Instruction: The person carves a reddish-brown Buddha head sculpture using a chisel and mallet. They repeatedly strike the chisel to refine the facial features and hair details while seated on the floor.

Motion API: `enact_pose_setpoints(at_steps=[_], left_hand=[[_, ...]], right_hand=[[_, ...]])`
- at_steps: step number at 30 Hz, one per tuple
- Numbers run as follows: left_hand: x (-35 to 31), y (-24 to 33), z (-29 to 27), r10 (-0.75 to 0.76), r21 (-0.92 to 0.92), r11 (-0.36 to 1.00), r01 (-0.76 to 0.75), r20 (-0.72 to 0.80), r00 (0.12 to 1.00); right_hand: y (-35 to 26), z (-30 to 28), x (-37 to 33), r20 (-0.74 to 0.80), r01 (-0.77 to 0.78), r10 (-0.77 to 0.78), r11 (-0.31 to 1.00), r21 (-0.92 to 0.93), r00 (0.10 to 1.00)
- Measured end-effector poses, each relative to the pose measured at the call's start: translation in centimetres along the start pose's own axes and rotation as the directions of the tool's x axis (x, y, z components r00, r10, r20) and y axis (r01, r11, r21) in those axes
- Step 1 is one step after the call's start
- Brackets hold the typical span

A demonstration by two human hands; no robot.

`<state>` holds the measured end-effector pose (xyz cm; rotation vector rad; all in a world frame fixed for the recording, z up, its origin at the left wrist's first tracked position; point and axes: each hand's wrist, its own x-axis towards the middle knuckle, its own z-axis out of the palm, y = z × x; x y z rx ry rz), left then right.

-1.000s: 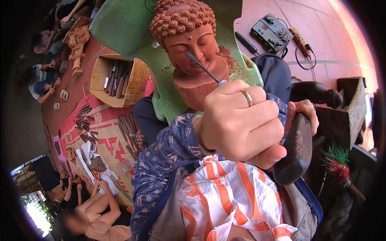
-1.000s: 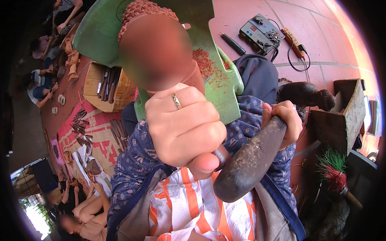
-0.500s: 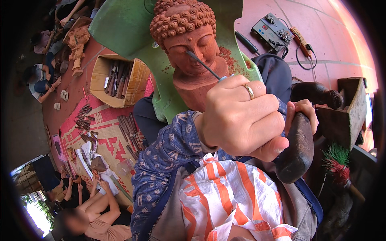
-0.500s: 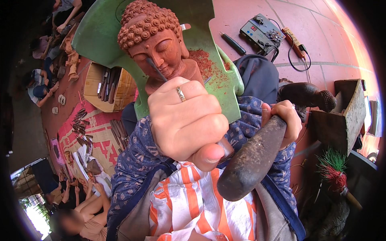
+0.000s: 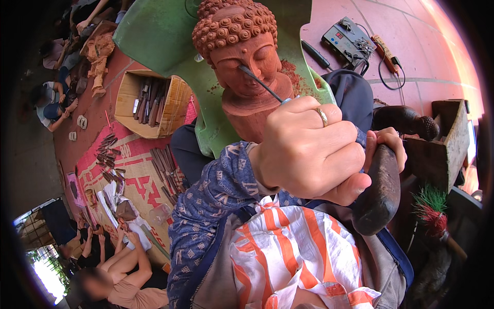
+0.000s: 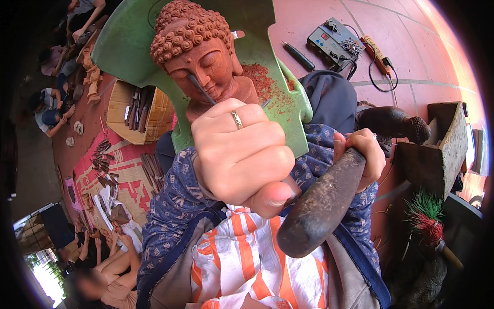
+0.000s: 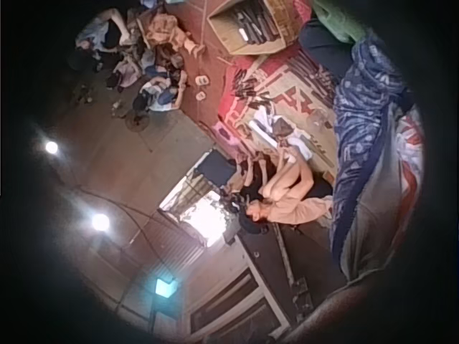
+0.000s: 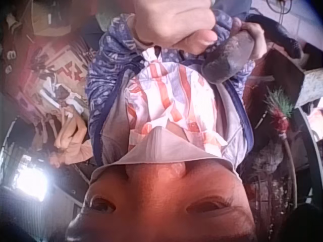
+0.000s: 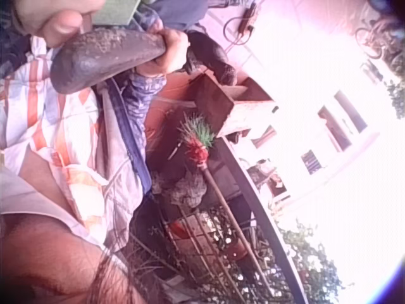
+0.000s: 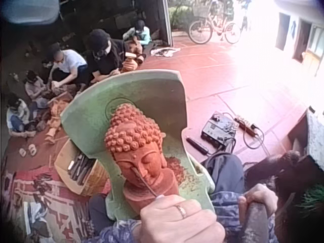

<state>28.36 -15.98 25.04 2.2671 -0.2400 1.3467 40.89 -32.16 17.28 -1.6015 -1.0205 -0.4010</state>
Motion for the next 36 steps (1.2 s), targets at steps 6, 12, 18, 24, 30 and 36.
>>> enact_pose_setpoints(at_steps=[6,12,18,24,30,36], left_hand=[[-0.2,-0.1,0.5,0.012,0.054,0.998,-0.012,-0.003,1.0],[-0.3,-0.3,0.8,0.02,0.061,0.998,-0.022,0.028,0.999],[-0.7,-0.4,0.8,0.032,0.083,0.996,-0.036,0.047,0.998],[-0.5,-0.2,0.1,0.03,0.062,0.997,-0.037,0.102,0.994],[-0.2,-0.2,-0.6,0.035,-0.066,0.997,-0.035,0.002,0.999],[0.0,-0.2,-1.5,0.017,-0.137,0.99,-0.017,0.003,1.0]], right_hand=[[0.1,0.1,-0.2,0.007,-0.021,0.021,1.0,-0.001,1.0],[0.1,0.1,-0.2,0.012,-0.032,0.032,0.999,-0.007,0.999],[0.1,0.1,0.0,0.032,-0.029,0.029,1.0,0.003,0.999],[-0.4,-0.2,0.4,0.071,-0.034,0.035,0.999,-0.025,0.997],[-0.9,-0.4,0.8,0.072,-0.016,0.016,1.0,-0.001,0.997],[-1.5,-0.8,1.8,0.056,0.135,-0.128,0.981,-0.141,0.99]])
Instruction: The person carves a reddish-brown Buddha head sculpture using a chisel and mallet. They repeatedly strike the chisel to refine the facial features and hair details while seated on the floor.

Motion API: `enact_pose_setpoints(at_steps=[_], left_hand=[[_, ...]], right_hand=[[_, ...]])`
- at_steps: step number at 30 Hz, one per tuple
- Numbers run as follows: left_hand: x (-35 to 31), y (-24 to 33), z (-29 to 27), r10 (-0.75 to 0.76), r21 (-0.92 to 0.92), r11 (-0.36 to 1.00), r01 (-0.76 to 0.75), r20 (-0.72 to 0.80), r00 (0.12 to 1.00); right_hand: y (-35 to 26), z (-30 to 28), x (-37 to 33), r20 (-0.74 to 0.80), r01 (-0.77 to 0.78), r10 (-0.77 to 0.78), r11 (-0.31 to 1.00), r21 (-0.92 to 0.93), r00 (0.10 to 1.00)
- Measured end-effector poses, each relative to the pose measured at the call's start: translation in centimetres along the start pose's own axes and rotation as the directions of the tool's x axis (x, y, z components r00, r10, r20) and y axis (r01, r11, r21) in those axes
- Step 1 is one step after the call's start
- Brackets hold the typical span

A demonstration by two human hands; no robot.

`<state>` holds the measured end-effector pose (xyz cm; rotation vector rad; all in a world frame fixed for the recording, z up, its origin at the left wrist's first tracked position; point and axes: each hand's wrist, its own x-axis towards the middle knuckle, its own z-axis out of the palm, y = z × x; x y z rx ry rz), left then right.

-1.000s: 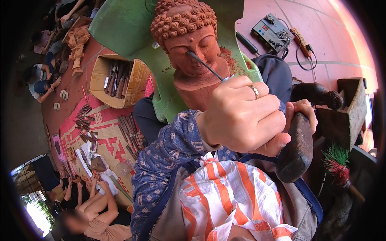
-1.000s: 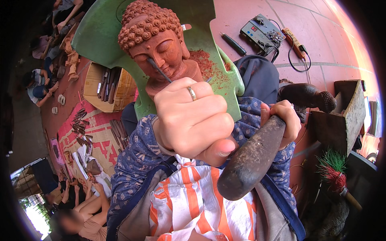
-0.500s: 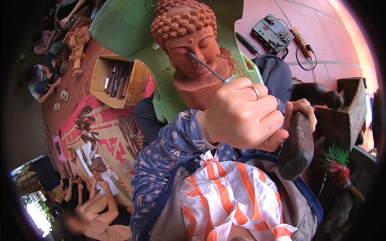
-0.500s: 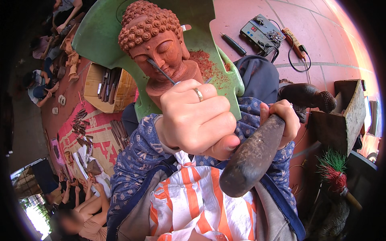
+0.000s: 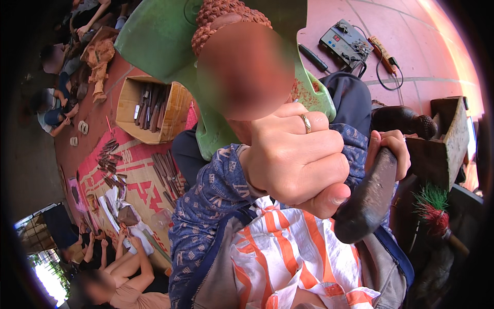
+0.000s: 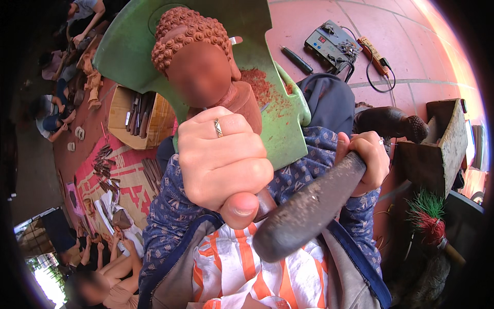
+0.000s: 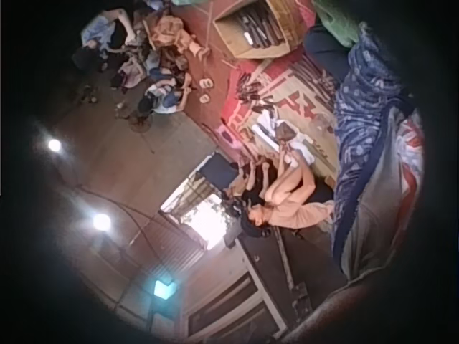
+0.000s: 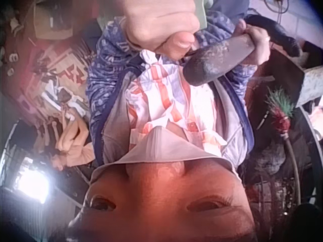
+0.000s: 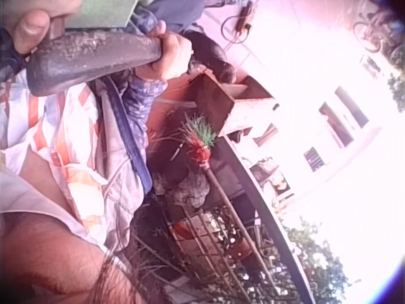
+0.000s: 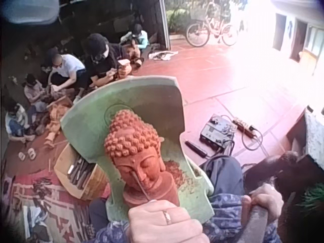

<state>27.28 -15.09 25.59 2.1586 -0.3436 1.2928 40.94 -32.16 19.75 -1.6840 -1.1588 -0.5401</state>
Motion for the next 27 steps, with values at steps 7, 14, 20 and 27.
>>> enact_pose_setpoints(at_steps=[7,14,20,27], left_hand=[[0.5,0.2,-0.3,-0.039,-0.033,0.999,0.036,-0.067,0.997],[1.5,0.1,-0.7,-0.093,-0.078,0.993,0.086,-0.089,0.992],[1.9,0.3,-1.3,-0.139,-0.075,0.988,0.135,-0.048,0.989],[2.0,0.5,-1.6,-0.175,-0.071,0.982,0.173,-0.02,0.984]], right_hand=[[-0.6,-0.7,1.8,0.005,0.095,-0.095,0.988,-0.123,0.996],[-1.5,-1.4,3.7,0.015,0.105,-0.104,0.989,-0.101,0.994],[-1.7,-1.6,4.3,0.028,0.105,-0.102,0.985,-0.135,0.994],[-1.7,-1.0,4.2,-0.032,0.065,-0.065,0.998,0.01,0.997]])
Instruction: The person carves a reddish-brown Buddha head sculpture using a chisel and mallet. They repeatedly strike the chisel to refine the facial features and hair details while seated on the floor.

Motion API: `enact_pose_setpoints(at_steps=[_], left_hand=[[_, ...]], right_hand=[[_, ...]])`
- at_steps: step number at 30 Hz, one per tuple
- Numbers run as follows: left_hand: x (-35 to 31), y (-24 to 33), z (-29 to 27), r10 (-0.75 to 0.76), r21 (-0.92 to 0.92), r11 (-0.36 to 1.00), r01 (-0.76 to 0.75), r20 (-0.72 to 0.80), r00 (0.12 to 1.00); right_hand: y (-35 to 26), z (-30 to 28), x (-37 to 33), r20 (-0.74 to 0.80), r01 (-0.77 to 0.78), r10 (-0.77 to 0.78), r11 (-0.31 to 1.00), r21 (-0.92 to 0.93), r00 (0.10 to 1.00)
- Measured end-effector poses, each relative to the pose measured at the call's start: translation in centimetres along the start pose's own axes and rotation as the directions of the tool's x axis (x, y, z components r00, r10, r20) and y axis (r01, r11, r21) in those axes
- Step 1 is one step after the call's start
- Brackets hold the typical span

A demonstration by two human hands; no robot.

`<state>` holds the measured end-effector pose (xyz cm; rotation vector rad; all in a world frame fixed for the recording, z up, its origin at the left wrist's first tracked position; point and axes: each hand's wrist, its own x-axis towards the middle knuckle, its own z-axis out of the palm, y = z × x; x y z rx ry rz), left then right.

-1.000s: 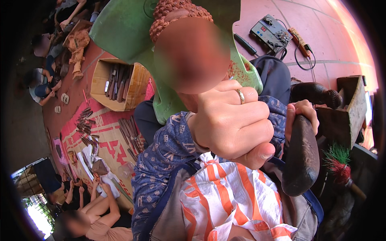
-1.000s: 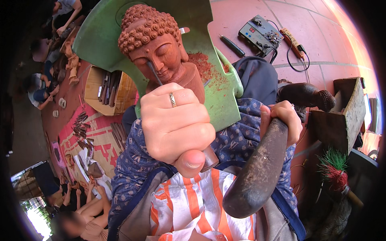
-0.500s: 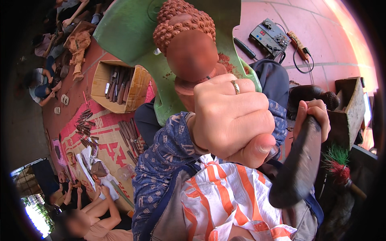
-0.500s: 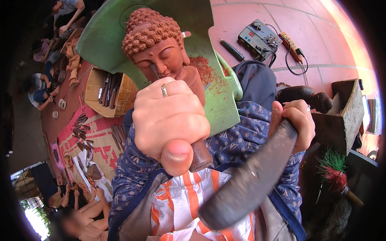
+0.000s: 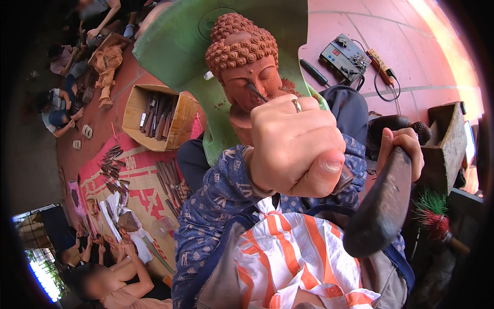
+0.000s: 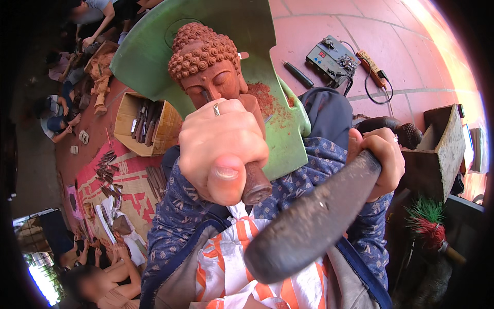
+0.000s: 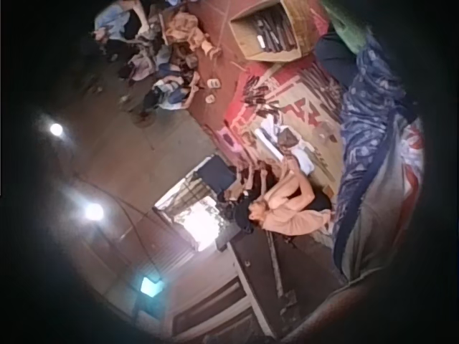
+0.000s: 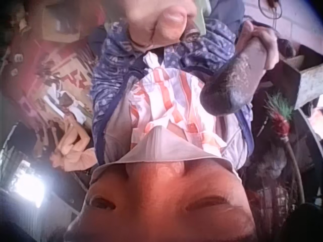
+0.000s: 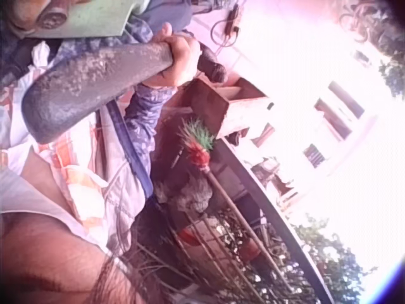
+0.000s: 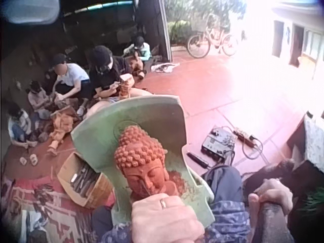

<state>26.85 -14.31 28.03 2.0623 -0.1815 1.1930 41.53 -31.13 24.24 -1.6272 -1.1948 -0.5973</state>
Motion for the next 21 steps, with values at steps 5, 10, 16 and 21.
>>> enact_pose_setpoints(at_steps=[5,10,16,21], left_hand=[[0.0,-0.1,0.0,-0.006,0.024,1.0,0.005,0.044,0.999],[-0.1,0.3,-0.5,-0.03,0.075,0.997,0.024,0.078,0.996],[-0.7,2.5,-3.2,0.024,-0.222,0.975,0.016,0.174,0.985],[-3.4,6.0,-7.1,0.008,-0.251,0.968,0.026,0.131,0.991]], right_hand=[[-0.1,-0.4,0.1,0.044,0.048,-0.045,0.995,-0.085,0.998],[-0.2,-0.5,-0.1,0.046,0.017,-0.015,0.999,-0.04,0.999],[1.0,-0.7,-2.7,0.025,-0.165,0.163,0.983,0.084,0.986],[0.4,-0.1,-4.5,0.116,-0.325,0.306,0.92,0.221,0.945]])
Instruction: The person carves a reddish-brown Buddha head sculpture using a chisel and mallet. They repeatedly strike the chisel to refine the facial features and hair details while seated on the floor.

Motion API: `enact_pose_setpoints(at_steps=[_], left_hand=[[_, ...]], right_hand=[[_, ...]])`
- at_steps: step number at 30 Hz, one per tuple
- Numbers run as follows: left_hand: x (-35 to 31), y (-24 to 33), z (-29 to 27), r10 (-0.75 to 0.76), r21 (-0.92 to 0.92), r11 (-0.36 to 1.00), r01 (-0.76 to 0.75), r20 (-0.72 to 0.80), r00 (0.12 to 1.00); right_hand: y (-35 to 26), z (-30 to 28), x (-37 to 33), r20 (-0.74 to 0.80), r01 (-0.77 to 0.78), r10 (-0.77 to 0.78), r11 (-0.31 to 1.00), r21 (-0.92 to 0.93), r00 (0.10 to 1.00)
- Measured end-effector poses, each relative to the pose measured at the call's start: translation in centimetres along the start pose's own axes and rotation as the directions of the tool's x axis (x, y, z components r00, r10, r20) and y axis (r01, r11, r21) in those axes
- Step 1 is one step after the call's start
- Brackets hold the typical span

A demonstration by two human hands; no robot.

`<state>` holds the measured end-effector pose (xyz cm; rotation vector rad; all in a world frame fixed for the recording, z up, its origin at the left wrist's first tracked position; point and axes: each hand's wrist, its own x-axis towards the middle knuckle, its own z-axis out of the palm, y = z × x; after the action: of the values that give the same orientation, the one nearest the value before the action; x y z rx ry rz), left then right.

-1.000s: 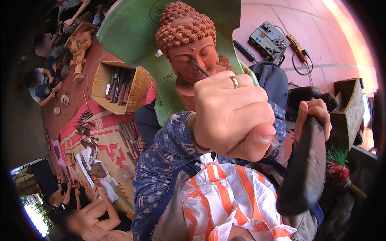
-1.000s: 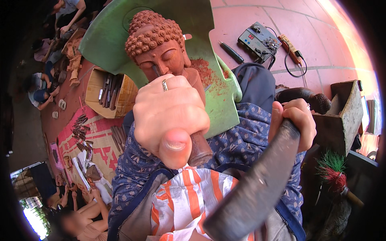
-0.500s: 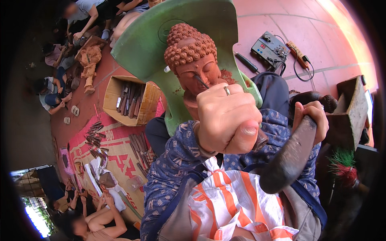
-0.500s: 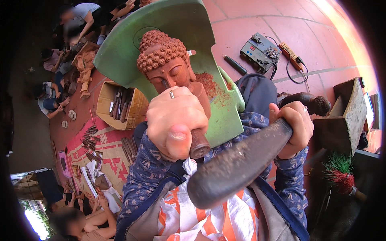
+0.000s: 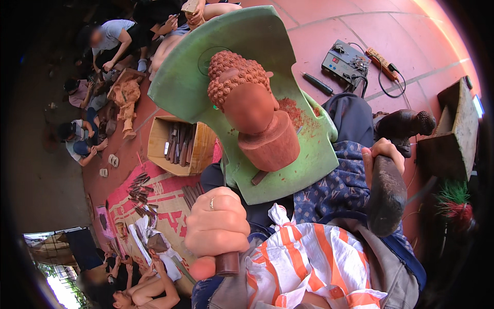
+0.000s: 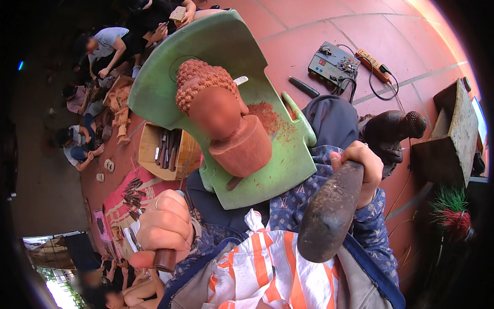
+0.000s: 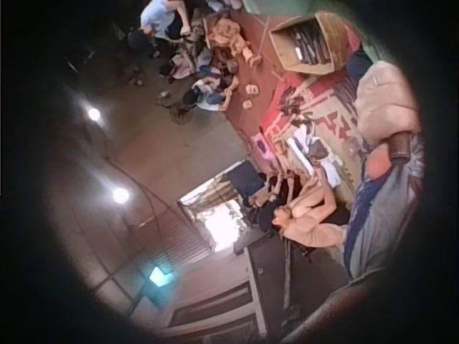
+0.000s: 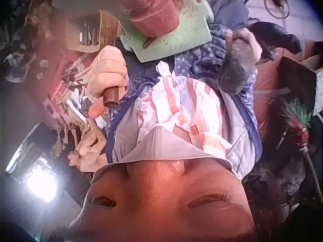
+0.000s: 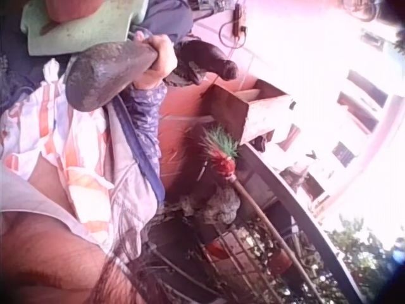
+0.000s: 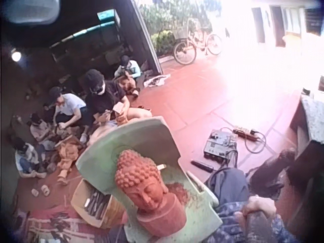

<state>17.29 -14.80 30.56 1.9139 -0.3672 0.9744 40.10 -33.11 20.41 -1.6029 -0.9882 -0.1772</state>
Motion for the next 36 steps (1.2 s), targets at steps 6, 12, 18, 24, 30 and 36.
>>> enact_pose_setpoints(at_steps=[6,12,18,24,30,36], left_hand=[[-1.9,-0.5,0.9,-0.066,-0.025,0.998,0.063,-0.13,0.989],[-2.4,-2.9,2.2,-0.109,-0.071,0.993,0.094,-0.248,0.963],[-2.8,-3.2,2.5,-0.21,0.008,0.972,0.234,-0.407,0.889],[-4.5,-4.6,1.7,-0.362,0.308,0.814,0.493,-0.395,0.844],[-5.6,-4.3,2.5,-0.61,0.085,0.688,0.72,-0.469,0.638],[-3.8,-4.7,2.6,-0.387,0.294,0.778,0.554,-0.47,0.793]], right_hand=[[-0.6,1.9,-1.5,0.145,0.055,-0.095,0.966,0.254,0.985],[-1.2,2.8,-1.7,0.287,0.109,-0.182,0.961,0.253,0.941],[-1.4,2.8,-1.6,0.288,0.077,-0.16,0.957,0.28,0.944],[-0.8,2.8,-2.0,0.276,0.038,-0.122,0.955,0.294,0.953],[-0.2,2.9,-2.1,0.304,-0.008,-0.094,0.948,0.319,0.948],[0.5,3.0,-2.8,0.286,-0.049,-0.046,0.947,0.318,0.957]])
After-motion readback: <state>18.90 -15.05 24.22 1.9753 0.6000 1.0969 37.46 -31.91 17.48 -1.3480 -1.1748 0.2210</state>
